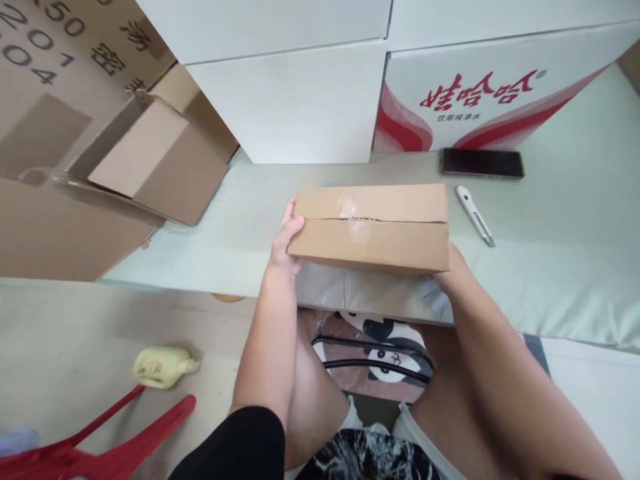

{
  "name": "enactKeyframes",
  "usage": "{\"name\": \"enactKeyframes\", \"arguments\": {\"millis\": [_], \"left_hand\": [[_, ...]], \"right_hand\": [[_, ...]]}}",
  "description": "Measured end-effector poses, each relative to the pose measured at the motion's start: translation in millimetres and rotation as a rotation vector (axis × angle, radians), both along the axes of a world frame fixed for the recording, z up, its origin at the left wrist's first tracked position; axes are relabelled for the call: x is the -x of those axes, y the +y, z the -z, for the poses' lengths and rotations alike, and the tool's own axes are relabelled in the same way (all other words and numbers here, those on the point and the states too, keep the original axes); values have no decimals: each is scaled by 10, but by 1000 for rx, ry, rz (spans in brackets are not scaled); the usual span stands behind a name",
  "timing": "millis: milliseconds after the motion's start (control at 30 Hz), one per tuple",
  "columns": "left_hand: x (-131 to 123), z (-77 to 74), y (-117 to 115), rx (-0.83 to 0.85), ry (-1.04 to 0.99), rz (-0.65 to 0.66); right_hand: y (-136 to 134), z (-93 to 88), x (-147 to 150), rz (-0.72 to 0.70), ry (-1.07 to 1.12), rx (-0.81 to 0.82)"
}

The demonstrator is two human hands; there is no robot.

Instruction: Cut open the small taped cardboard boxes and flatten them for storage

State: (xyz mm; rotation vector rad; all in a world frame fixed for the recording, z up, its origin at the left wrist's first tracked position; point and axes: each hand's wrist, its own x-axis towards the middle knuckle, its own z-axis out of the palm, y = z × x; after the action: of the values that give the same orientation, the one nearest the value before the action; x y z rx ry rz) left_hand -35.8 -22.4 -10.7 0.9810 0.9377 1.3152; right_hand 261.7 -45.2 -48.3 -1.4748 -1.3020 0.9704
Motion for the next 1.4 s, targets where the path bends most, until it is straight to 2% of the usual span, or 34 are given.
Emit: {"name": "enactKeyframes", "arguments": {"millis": [133, 233, 333, 467, 567, 667, 733, 767, 800, 867, 900, 967, 1100, 1200, 1400], "left_hand": [[29, -16, 25, -30, 45, 31], [8, -29, 20, -34, 67, 19], [-22, -29, 10, -31, 72, -17], [-58, -35, 3, -57, 66, -46], [-92, -51, -12, -64, 62, -50], [-143, -47, -37, -78, 95, -7], [-187, -27, -53, -107, 128, 40], [-211, -13, -61, -126, 146, 57], [-237, 2, -68, -146, 164, 69], [-289, 29, -79, -181, 201, 74], [-315, 41, -84, -195, 219, 69], [-365, 55, -89, -214, 248, 54], [-440, 52, -95, -237, 250, 51], [-464, 40, -101, -235, 229, 61], [-466, 41, -117, -211, 220, 55]], "right_hand": [[30, -71, -197, 111, -279, -5], [171, -102, -376, 315, -440, -56], [326, -54, -560, 501, -537, -61], [389, 36, -688, 504, -522, -12], [400, -3, -674, 474, -418, 1], [403, -262, -584, 509, -246, -66], [341, -573, -468, 551, -73, -214], [280, -752, -390, 571, 104, -373], [201, -930, -300, 499, 227, -467], [15, -1232, -100, 359, 288, -544], [-74, -1336, 1, 312, 273, -564], [-210, -1432, 173, 228, 233, -504], [-275, -1339, 313, 120, 131, -291], [-243, -1256, 286, 121, -21, -186], [-224, -1222, 259, 153, -101, -167]]}}
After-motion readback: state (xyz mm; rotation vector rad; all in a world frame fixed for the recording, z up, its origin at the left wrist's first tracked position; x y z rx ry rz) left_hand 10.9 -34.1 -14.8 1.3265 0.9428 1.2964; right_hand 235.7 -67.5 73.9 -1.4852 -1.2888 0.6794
